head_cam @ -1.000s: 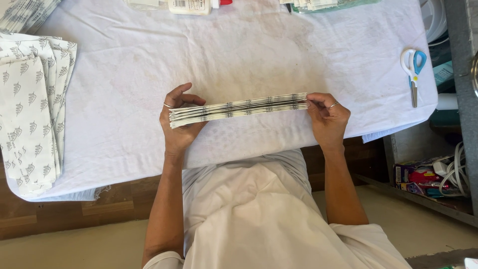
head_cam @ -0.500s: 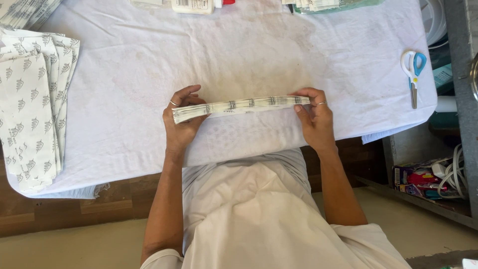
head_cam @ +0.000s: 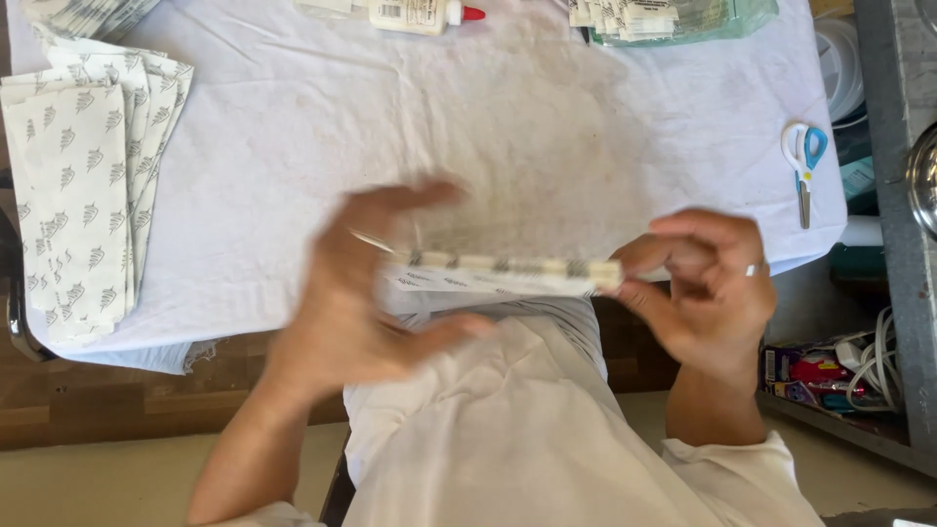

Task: Applying glue to paper strips and stacking them in a packaging factory.

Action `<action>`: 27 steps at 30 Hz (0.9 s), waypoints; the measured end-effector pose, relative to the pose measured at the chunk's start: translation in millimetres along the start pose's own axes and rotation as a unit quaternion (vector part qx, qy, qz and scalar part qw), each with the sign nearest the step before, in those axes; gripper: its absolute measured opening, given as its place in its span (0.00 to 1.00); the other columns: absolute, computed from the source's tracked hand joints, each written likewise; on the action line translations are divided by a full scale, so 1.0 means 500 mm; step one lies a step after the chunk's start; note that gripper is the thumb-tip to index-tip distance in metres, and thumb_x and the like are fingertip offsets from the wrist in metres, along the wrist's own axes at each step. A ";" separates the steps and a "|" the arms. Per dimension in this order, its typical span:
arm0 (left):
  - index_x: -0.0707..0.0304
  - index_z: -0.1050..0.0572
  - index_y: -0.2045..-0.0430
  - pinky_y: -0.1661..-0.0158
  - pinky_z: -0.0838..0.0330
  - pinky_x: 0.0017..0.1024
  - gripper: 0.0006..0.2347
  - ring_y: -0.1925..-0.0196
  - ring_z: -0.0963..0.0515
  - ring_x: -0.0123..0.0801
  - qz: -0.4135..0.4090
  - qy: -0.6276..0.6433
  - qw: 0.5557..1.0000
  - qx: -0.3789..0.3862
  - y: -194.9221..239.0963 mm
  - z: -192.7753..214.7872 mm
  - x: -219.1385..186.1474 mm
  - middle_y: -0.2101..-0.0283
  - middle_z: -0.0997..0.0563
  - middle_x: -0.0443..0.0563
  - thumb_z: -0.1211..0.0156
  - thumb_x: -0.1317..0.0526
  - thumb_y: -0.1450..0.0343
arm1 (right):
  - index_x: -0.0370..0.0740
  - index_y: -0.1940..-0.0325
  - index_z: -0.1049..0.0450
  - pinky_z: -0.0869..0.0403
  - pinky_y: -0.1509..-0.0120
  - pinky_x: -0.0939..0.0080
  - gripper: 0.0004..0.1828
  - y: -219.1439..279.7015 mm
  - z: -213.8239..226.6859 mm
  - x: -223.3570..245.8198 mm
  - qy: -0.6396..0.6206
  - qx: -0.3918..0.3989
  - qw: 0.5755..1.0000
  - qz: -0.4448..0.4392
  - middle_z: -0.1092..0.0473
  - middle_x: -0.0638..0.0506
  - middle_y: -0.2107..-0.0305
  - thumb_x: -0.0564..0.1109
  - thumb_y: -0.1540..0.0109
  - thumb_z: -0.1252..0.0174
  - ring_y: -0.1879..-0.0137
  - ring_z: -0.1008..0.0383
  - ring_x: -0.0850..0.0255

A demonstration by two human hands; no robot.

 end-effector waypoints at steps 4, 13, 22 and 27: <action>0.75 0.28 0.49 0.52 0.27 0.48 0.22 0.56 0.19 0.55 -0.096 -0.071 0.990 0.080 -0.030 -0.081 -0.133 0.53 0.20 0.63 0.40 0.49 0.26 | 0.27 0.36 0.45 0.11 0.43 0.60 0.31 -0.006 -0.062 0.116 -0.003 0.130 0.984 0.118 0.24 0.36 0.62 0.25 0.39 0.37 0.51 0.15 0.51; 0.73 0.25 0.73 0.73 0.47 0.32 0.07 0.77 0.39 0.37 -0.209 -0.074 0.975 -0.013 -0.001 -0.075 -0.188 0.75 0.29 0.52 0.45 0.76 0.25 | 0.27 0.59 0.30 0.14 0.65 0.57 0.13 -0.035 -0.088 0.219 0.117 0.083 0.967 0.210 0.24 0.37 0.75 0.25 0.44 0.36 0.70 0.17 0.50; 0.61 0.20 0.64 0.69 0.28 0.26 0.04 0.74 0.21 0.31 -0.062 0.306 0.946 0.089 -0.027 -0.057 -0.150 0.72 0.18 0.47 0.34 0.63 0.28 | 0.28 0.66 0.27 0.19 0.72 0.58 0.09 -0.062 -0.121 0.213 -0.169 0.282 0.907 0.264 0.32 0.45 0.83 0.40 0.36 0.43 0.81 0.31 0.55; 0.61 0.20 0.61 0.72 0.24 0.20 0.03 0.73 0.15 0.28 -0.016 0.295 0.950 0.101 -0.045 -0.049 -0.102 0.66 0.13 0.51 0.35 0.67 0.27 | 0.26 0.73 0.33 0.28 0.76 0.60 0.07 -0.087 -0.120 0.218 -0.085 0.229 0.938 0.245 0.34 0.43 0.83 0.30 0.43 0.41 0.82 0.38 0.52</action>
Point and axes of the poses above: each hand's wrist, its own y-axis away from the middle knuckle, its own z-axis out of the back of the hand, x = y × z, the point moved 8 cm from there along -y, towards the middle knuckle
